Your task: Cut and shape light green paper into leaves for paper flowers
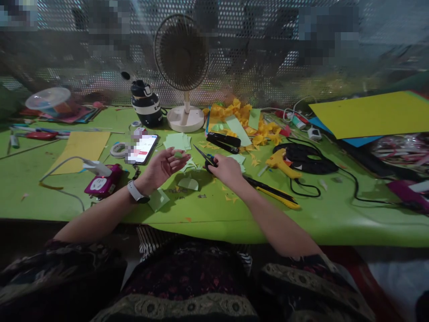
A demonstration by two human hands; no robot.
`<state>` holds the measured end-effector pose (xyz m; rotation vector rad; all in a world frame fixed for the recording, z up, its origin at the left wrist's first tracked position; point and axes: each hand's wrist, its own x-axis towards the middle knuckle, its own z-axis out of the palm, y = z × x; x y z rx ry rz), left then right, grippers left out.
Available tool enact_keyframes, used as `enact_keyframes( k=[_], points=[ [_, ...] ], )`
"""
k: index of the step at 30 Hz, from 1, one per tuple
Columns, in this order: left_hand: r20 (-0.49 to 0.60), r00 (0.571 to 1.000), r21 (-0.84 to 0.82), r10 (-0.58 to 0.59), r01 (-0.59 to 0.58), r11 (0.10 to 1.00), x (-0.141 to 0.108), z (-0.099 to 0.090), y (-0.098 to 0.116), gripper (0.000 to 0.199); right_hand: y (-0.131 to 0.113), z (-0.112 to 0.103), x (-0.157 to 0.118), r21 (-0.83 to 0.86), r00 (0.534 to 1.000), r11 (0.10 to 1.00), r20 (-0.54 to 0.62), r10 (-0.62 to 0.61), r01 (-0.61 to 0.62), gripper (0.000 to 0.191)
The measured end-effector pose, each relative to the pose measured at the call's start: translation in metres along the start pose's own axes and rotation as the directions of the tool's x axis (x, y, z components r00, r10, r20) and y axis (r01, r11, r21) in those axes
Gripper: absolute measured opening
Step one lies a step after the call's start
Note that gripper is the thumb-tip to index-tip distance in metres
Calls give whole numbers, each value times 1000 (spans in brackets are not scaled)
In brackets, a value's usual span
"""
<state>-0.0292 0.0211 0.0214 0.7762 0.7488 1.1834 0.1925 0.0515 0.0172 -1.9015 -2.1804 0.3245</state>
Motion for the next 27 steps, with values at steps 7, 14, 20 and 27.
enact_keyframes(
  k=[7,14,20,27],
  points=[
    [-40,999,13,7,-6,1000,-1,1,-2,17,0,2,0,-7,1000,1000,-14,-23,23,21],
    [-31,998,79,46,-44,996,-1,2,-4,27,5,4,-1,-32,993,995,-64,-97,95,29],
    [22,998,70,51,-53,996,-2,1,-4,39,5,3,4,0,1000,1000,9,8,-8,19],
    [28,990,120,141,-143,982,-5,8,-3,40,-4,-8,-5,370,1000,929,-5,-8,9,13]
  ],
)
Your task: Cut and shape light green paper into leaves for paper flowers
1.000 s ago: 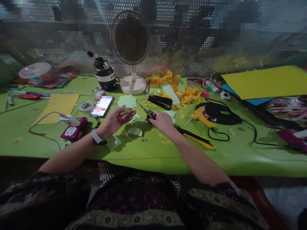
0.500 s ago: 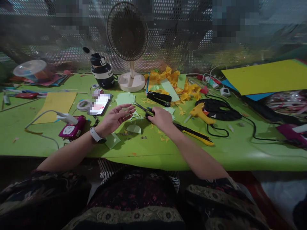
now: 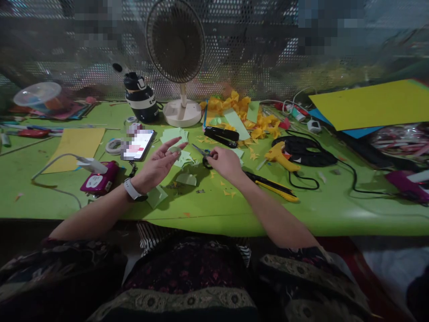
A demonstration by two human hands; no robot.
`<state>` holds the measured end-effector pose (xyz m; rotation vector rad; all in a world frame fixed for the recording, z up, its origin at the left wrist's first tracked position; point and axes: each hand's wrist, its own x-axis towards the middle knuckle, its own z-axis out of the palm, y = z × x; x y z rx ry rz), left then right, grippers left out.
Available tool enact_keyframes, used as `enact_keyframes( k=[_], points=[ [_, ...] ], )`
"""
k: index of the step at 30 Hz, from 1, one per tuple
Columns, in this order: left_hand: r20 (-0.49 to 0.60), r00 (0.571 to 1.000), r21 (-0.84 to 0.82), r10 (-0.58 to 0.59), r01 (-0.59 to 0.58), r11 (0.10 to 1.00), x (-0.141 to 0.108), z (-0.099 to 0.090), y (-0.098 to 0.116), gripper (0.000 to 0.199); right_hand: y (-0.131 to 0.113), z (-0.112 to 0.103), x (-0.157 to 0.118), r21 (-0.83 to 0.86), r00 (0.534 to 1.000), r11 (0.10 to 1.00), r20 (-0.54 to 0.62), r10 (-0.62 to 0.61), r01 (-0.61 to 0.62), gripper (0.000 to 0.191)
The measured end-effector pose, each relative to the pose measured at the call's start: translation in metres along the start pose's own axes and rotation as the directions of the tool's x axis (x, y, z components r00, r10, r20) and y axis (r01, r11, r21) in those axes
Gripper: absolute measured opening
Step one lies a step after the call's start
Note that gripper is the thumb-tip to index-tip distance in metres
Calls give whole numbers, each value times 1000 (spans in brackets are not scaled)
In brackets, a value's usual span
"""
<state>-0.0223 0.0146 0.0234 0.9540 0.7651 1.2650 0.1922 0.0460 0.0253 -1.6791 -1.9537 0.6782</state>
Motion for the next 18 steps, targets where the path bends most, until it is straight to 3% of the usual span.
enact_keyframes(
  k=[3,6,13,18],
  points=[
    [9,1000,14,-21,21,1000,-4,6,-2,41,-16,6,-15,462,973,884,163,-162,69,20],
    [62,996,-17,-63,64,998,-9,10,-6,41,-26,16,-25,685,926,728,253,-281,34,24],
    [45,984,2,-174,174,985,-12,11,-7,30,-24,26,-28,746,945,666,222,-240,-6,21],
    [2,991,152,-134,133,980,-5,-2,5,26,-23,17,-30,705,951,710,218,-221,3,24]
  ],
)
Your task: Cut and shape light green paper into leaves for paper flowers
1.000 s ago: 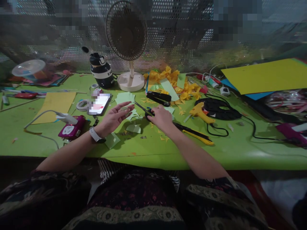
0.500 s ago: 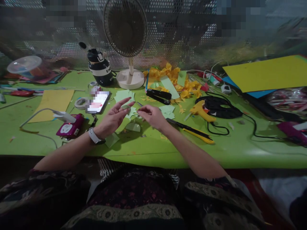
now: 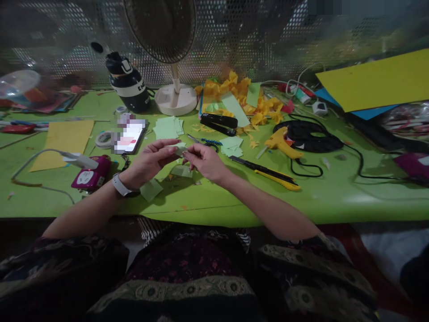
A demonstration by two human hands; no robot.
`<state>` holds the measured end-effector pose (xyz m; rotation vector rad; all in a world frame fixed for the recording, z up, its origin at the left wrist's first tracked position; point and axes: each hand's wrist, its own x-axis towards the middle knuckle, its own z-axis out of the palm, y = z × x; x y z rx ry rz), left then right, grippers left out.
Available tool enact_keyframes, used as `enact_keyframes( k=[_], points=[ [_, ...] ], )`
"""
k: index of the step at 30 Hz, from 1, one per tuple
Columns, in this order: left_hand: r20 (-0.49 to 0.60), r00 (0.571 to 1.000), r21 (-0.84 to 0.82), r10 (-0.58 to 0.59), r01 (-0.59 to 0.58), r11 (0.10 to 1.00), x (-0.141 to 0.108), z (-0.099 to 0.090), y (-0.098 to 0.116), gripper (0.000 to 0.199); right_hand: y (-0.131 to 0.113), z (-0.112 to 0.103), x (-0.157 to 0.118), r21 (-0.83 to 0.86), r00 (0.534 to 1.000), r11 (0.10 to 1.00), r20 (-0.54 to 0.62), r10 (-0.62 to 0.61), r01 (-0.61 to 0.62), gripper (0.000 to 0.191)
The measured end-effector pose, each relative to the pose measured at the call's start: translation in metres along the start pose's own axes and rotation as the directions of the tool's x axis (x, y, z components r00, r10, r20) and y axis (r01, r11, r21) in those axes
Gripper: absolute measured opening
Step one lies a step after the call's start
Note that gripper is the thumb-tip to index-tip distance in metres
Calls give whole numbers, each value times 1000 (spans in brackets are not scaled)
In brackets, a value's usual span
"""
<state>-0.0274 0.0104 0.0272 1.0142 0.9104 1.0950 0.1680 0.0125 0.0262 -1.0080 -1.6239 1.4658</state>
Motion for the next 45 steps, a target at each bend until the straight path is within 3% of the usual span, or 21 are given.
enact_keyframes(
  k=[3,6,10,13,18,22,25,28,32,40,45],
  points=[
    [1,999,305,49,-47,951,5,-14,11,20,-4,-6,1,-10,999,1000,-33,15,-15,21],
    [84,996,628,5,-57,776,6,-23,14,15,-8,-12,2,-17,995,1000,-95,12,-14,17],
    [147,986,737,73,-159,658,5,-25,1,21,-11,-12,2,-18,994,1000,-110,-13,11,20],
    [245,968,732,54,-221,645,5,-23,-8,19,-10,-11,1,-24,996,1000,-93,-17,15,22],
    [145,989,680,4,-102,726,7,-18,-6,17,-10,-11,-1,-123,990,990,-116,-86,72,18],
    [117,992,390,-57,7,921,8,-15,-4,22,-11,-12,-3,-277,978,953,-133,-162,120,14],
    [131,986,191,-103,77,979,8,-13,-6,28,-8,-10,-3,-313,982,944,-121,-148,104,15],
    [104,991,152,-87,70,986,7,-11,-6,31,-3,-9,-1,-330,984,940,-121,-133,87,15],
    [133,986,191,-105,78,979,4,-8,-2,50,1,-9,0,-338,981,936,-125,-146,96,19],
    [188,958,237,-215,169,957,3,-9,3,24,3,-11,0,-329,990,939,-68,-124,95,26],
    [208,947,191,-243,205,960,3,-10,3,28,3,-11,0,-298,989,951,-91,-116,84,24]
  ],
)
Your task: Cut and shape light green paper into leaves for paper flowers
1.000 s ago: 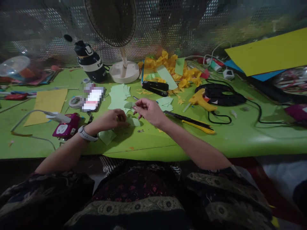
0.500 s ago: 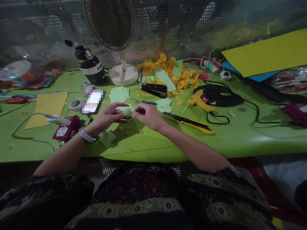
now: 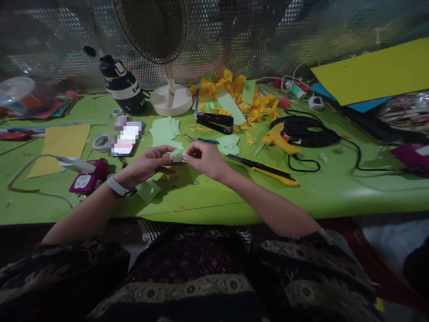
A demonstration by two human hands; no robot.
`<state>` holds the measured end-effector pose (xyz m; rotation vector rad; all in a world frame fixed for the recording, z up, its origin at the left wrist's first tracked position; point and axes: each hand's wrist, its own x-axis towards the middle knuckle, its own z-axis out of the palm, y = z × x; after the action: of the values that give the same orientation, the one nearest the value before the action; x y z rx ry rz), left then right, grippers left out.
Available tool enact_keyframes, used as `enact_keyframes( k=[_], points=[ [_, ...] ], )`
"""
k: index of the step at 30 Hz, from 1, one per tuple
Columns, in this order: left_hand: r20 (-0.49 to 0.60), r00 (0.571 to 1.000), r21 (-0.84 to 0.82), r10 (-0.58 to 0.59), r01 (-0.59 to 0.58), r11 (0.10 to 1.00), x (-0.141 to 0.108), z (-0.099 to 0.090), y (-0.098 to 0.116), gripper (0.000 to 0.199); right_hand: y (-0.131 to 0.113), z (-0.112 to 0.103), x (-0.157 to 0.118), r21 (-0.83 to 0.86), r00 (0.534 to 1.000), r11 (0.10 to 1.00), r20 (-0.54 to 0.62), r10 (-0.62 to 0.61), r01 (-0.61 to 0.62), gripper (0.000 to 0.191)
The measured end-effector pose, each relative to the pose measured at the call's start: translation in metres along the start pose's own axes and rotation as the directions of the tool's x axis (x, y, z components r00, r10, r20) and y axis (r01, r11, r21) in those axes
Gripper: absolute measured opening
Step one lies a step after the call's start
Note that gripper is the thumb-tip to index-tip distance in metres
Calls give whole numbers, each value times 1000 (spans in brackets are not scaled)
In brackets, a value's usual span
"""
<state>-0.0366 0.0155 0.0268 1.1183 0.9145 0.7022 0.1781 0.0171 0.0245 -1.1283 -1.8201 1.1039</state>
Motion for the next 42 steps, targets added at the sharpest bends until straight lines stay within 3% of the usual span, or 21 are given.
enact_keyframes(
  k=[12,23,31,35,42],
  points=[
    [26,999,-3,-36,36,999,3,-2,-5,25,-5,-2,0,30,997,996,-1,83,-83,17],
    [40,999,-60,-31,33,998,4,2,-6,22,-10,-3,-1,-19,998,997,0,69,-69,14],
    [-22,997,-190,-74,69,979,4,7,-4,17,-8,-1,-3,-31,999,999,0,43,-43,14],
    [-42,998,-114,-57,52,992,3,9,-6,22,-5,0,-4,-47,1000,999,1,6,-6,14],
    [-51,999,-43,-9,7,999,3,8,-7,21,-3,-2,0,145,995,985,34,92,-96,28]
  ],
)
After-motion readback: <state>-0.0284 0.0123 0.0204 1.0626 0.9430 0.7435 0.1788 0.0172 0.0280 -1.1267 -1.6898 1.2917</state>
